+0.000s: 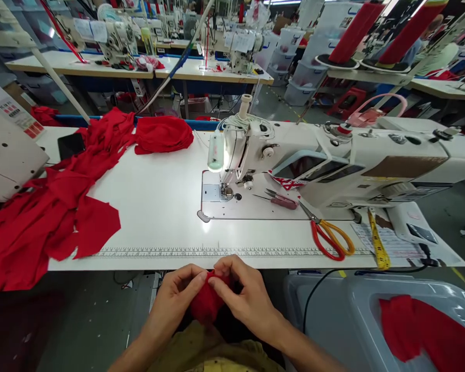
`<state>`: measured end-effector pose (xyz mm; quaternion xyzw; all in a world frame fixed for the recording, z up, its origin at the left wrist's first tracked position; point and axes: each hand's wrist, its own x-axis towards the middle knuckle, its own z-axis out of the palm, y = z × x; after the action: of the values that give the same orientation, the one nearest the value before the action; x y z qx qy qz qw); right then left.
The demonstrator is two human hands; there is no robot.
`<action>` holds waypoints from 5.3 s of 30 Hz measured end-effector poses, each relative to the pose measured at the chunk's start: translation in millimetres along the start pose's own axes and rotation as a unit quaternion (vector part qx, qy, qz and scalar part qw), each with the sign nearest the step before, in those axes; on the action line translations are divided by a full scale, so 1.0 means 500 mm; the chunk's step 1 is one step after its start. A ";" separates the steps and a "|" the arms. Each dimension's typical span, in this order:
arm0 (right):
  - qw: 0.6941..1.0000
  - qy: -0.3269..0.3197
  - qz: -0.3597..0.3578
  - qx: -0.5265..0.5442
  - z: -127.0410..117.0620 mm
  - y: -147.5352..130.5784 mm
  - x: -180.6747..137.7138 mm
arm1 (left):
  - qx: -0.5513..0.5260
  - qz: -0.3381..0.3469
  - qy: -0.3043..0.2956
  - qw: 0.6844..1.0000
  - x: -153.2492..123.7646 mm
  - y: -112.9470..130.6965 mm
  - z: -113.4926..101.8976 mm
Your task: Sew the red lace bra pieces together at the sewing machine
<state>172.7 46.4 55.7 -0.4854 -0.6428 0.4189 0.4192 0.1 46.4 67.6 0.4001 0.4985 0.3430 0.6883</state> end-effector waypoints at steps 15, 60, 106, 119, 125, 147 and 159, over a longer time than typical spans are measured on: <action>0.989 -0.113 0.063 0.073 -0.028 -0.004 0.016 | 0.055 0.043 0.006 0.998 -0.015 0.004 -0.024; 0.994 0.096 0.035 0.028 -0.012 0.010 0.022 | 0.101 0.115 0.203 0.967 -0.007 0.048 0.010; 0.898 0.169 -0.305 -0.268 0.000 0.026 0.018 | -0.057 0.028 0.141 0.988 -0.014 0.049 0.023; 0.964 0.135 -0.192 -0.124 0.010 0.028 0.022 | -0.062 0.032 0.158 0.985 -0.019 0.050 0.027; 0.989 0.047 -0.121 -0.065 0.003 0.024 0.030 | -0.079 0.035 0.168 0.982 -0.021 0.051 0.025; 0.992 0.060 -0.079 0.075 0.007 0.006 0.052 | 0.042 0.099 0.187 0.976 -0.012 0.020 -0.043; 0.992 0.078 -0.001 0.104 0.014 -0.004 0.055 | 0.027 0.094 0.187 0.977 -0.011 0.025 -0.032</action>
<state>160.5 71.9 59.1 -0.4697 -0.5615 0.4441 0.5166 -17.5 50.5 77.9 0.3922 0.5880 0.4610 0.5366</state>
